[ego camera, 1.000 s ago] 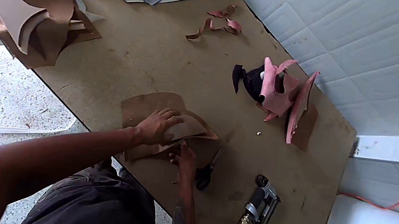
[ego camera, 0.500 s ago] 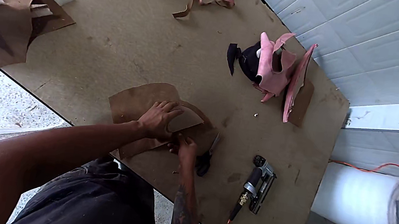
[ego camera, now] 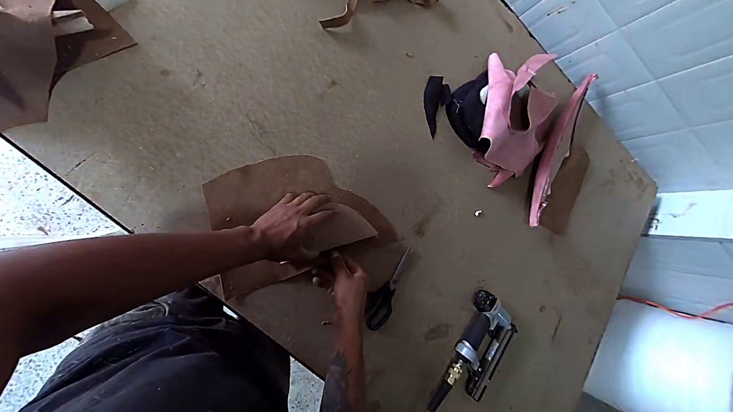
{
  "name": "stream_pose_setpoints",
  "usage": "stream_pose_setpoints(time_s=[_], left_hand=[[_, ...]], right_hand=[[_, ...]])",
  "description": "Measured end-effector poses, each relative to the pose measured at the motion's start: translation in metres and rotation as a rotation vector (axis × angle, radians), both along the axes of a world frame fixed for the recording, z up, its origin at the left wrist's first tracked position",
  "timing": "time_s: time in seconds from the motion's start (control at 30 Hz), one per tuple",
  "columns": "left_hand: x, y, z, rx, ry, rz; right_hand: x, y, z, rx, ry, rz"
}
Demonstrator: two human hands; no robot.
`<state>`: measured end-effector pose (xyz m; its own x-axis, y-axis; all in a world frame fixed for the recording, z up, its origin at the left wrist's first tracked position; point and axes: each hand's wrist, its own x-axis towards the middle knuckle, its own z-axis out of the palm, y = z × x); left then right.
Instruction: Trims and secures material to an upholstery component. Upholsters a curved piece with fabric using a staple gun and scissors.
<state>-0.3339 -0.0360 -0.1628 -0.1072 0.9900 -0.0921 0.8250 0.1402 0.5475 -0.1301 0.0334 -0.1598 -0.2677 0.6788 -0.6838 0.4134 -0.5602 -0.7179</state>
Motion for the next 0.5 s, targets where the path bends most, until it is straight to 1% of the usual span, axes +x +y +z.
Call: stream_pose_setpoints(time_s=[0.03,0.13,0.17,0.23,0.27,0.33,0.4,0.5], left_hand=[[-0.004,0.000,0.006,-0.005,0.009,-0.003],[-0.008,0.011,0.033,0.070,0.047,0.012],[-0.007,0.020,0.043,0.018,0.045,-0.016],[-0.001,0.044,0.054,-0.197,0.033,-0.124],[0.004,0.058,0.055,-0.312,0.031,-0.179],[0.014,0.082,0.051,-0.471,0.093,-0.261],[0.023,0.099,0.055,-0.547,0.198,-0.294],[0.032,0.101,0.053,-0.583,0.277,-0.271]], right_hand=[[0.001,0.001,0.001,-0.019,0.020,-0.005],[0.008,0.003,-0.002,-0.054,0.061,-0.002],[0.010,0.005,-0.003,-0.064,0.071,0.010],[0.010,0.010,-0.003,-0.083,0.080,0.043],[0.010,0.012,-0.003,-0.096,0.080,0.058],[0.013,0.017,-0.002,-0.125,0.087,0.077],[0.018,0.024,-0.004,-0.146,0.119,0.090],[0.027,0.024,-0.006,-0.187,0.175,0.109]])
